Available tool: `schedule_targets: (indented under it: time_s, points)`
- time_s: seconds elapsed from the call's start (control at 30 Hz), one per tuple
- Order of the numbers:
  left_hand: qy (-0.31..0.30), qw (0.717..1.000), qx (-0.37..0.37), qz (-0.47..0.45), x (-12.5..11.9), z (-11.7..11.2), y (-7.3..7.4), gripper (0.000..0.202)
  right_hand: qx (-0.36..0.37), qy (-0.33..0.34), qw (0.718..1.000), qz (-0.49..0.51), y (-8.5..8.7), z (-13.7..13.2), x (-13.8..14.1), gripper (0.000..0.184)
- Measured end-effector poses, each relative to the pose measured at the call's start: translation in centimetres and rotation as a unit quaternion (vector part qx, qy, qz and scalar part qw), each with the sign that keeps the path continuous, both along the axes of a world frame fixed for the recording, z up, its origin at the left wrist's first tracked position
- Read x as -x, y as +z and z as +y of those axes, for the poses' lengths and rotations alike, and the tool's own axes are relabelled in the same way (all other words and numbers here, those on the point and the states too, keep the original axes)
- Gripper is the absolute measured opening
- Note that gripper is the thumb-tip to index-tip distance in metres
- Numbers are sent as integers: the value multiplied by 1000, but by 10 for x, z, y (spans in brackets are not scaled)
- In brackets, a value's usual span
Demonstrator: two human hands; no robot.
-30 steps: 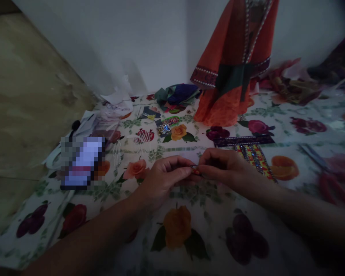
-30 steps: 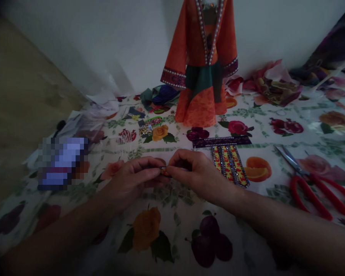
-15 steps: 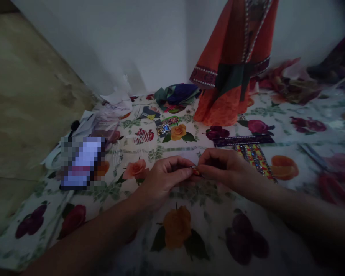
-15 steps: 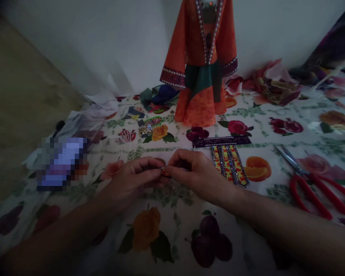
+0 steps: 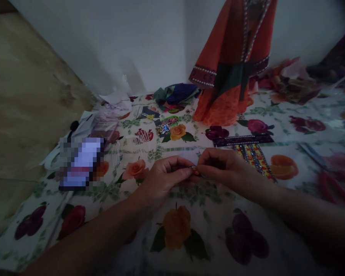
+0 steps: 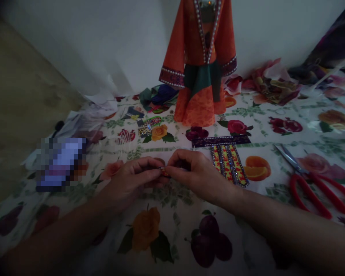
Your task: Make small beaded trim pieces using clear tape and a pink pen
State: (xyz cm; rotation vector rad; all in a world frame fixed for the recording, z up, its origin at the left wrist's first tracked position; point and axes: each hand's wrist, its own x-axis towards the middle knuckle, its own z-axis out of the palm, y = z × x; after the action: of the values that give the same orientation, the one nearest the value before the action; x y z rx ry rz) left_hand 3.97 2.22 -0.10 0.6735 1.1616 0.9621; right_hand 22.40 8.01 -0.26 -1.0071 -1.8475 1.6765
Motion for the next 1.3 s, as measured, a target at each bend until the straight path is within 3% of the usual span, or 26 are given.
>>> schedule_targets:
  time_s: [1.3]
  points:
    - [-14, 1000, -17, 15, 1, 0, -3, 11, -8, 1, 1000, -18, -1, 0, 0, 17]
